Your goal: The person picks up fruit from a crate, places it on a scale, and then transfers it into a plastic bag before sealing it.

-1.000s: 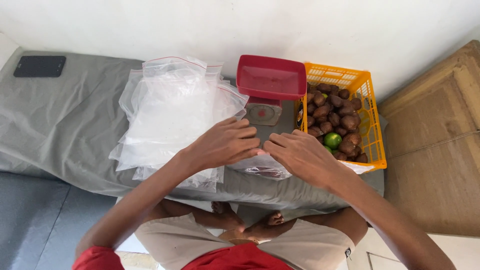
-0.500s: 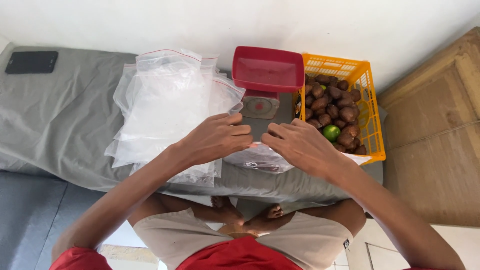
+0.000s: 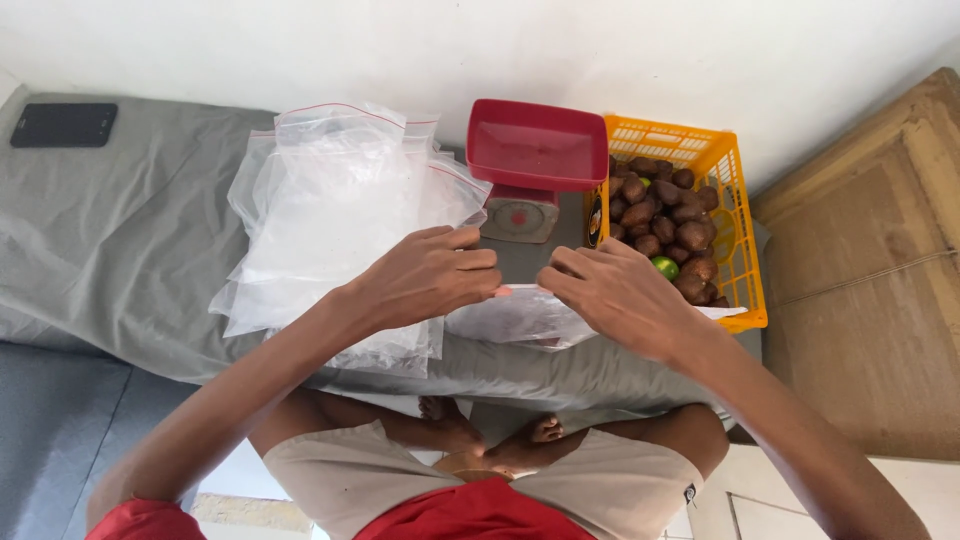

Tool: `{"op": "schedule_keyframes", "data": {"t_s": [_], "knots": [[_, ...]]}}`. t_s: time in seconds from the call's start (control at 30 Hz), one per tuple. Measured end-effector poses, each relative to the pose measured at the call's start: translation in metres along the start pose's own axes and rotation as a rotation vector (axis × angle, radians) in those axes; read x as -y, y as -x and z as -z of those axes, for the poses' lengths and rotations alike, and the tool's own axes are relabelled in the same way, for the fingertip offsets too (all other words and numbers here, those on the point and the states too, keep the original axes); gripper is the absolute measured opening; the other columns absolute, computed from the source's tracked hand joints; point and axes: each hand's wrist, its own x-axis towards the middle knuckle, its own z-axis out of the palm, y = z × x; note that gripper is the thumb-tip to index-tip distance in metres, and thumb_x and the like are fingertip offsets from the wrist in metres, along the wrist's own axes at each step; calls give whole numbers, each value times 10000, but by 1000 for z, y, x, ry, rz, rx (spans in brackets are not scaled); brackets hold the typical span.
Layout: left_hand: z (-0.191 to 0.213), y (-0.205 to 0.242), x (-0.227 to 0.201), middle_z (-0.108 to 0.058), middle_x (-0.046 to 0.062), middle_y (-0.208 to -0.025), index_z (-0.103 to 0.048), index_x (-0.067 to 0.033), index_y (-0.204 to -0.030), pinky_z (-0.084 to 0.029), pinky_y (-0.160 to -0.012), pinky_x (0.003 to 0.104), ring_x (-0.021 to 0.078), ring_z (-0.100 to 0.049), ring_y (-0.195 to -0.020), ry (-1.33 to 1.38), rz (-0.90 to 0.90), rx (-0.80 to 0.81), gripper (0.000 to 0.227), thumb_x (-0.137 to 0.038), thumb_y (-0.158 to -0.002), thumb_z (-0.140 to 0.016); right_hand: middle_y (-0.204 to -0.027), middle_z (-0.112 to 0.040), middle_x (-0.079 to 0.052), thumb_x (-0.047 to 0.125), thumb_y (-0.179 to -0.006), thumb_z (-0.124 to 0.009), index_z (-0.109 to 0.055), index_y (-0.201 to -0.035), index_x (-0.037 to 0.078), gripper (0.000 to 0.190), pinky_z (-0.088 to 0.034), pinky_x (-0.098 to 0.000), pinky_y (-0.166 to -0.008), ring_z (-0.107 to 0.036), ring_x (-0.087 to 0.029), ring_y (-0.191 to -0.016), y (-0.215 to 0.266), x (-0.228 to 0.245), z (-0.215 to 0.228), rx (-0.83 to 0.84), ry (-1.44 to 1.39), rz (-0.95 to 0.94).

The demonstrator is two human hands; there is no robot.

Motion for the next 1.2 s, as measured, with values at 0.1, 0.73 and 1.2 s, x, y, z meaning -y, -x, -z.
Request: {"op": "schedule_keyframes", "data": {"t_s": [0.1, 0.73, 1.2], "knots": [[12, -15, 3, -461, -38, -808, -586, -201, -891, -489, -668, 364, 215, -537, -857, -4, 13, -8, 248, -366, -1073, -551, -907, -555, 19, 132, -1070, -471, -535, -1033, 202, 102, -501, -342, -838, -639, -156, -759, -3, 0, 10, 62, 15, -30], [36, -37, -25, -649, -53, -792, -707, -203, -966, -524, -514, 291, 158, -731, -709, -314, -24, 309, 175, -62, -886, -774, -856, -453, -2, 128, -967, -650, -577, -896, 159, 106, -448, -354, -762, -548, -196, -767, -4, 8, -2, -260, 204, 56], [49, -29, -19, -684, -39, -893, -658, -231, -1023, -568, -597, 321, 181, -721, -826, -364, 51, 392, 76, -225, -959, -699, -840, -443, -31, 159, -1012, -599, -533, -831, 138, 194, -416, -365, -730, -524, -219, -740, 17, -8, -18, -327, 234, 49]]}}
